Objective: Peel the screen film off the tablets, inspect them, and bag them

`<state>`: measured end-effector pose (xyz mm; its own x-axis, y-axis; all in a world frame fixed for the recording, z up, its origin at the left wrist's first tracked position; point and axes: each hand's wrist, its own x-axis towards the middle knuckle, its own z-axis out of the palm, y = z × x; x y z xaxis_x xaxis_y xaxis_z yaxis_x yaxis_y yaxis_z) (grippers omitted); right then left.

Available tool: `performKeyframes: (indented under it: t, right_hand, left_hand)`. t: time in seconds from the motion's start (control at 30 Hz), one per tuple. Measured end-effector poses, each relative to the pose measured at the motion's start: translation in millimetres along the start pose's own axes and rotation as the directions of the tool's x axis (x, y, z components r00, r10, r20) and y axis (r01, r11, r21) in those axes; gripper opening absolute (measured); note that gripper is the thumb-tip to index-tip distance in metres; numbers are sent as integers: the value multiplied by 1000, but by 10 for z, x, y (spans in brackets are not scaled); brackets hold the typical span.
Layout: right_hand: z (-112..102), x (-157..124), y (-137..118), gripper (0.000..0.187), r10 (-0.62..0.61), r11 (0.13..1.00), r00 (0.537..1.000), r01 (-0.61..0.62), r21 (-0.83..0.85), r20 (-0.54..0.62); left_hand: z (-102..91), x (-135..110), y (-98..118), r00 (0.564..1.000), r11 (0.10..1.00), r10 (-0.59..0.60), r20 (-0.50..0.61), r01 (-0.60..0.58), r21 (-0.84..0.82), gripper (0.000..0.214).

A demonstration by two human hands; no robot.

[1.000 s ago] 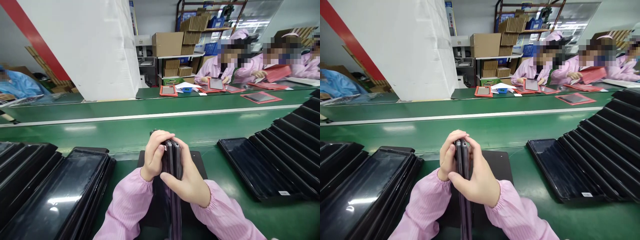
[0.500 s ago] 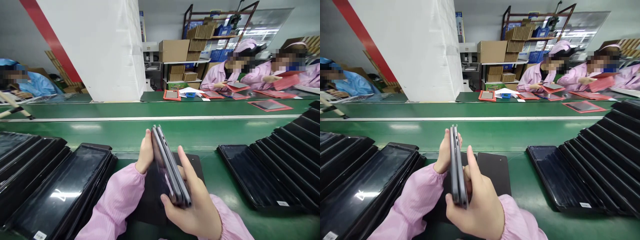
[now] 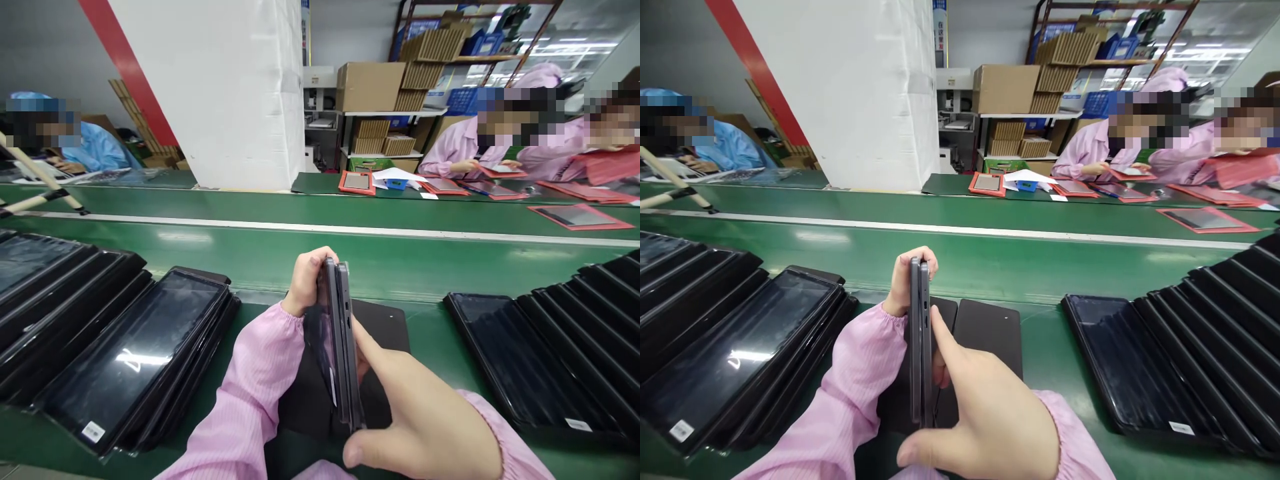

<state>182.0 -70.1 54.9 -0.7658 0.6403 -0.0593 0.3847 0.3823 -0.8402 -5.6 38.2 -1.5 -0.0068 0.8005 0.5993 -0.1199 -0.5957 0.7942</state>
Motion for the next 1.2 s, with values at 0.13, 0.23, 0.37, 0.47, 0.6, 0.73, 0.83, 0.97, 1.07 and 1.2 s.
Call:
performKeyframes:
  t: [0.13, 0.23, 0.37, 0.47, 0.6, 0.73, 0.83, 0.97, 1.07, 1.2]
  right_hand:
    - [12, -24, 65, 88, -65, 998, 997, 66, 6, -44]
    - [34, -3, 90, 77, -94, 995, 993, 96, 17, -78]
    - [24, 40, 93, 62, -108, 994, 986, 108, -8, -129]
    - [9, 59, 115, 56, -143, 989, 978, 137, -51, -154]
    - [13, 70, 152, 51, -155, 988, 968, 149, -43, -197]
    - [43, 89, 135, 50, -130, 991, 960, 131, -14, -247]
    - [81, 105, 92, 55, -114, 993, 947, 105, -44, -301]
    - [131, 100, 52, 68, -74, 995, 939, 46, -89, -336]
    - [133, 85, 55, 76, -36, 997, 949, 12, -78, -314]
    - [76, 86, 79, 83, -56, 998, 970, 48, -39, -236]
  left_hand:
    - [6, -19, 69, 1000, 998, -14, -18, 15, 60, 70]
    - [-13, -28, 83, 999, 997, -27, -41, 30, 66, 71]
    - [-25, -25, 69, 998, 997, -36, -48, 39, 67, 71]
    - [-19, -11, 51, 998, 998, -43, -49, 46, 53, 69]
    - [-19, 14, 13, 997, 998, -47, -55, 49, 34, 68]
    - [-18, 29, -18, 996, 998, -66, -60, 68, 18, 68]
    - [-4, 28, -23, 994, 995, -88, -69, 91, 46, 68]
    - [14, 23, -21, 996, 996, -70, -63, 73, 52, 66]
    - [16, 23, -26, 995, 996, -74, -67, 78, 53, 66]
    - [7, 36, -34, 992, 994, -95, -81, 99, 49, 68]
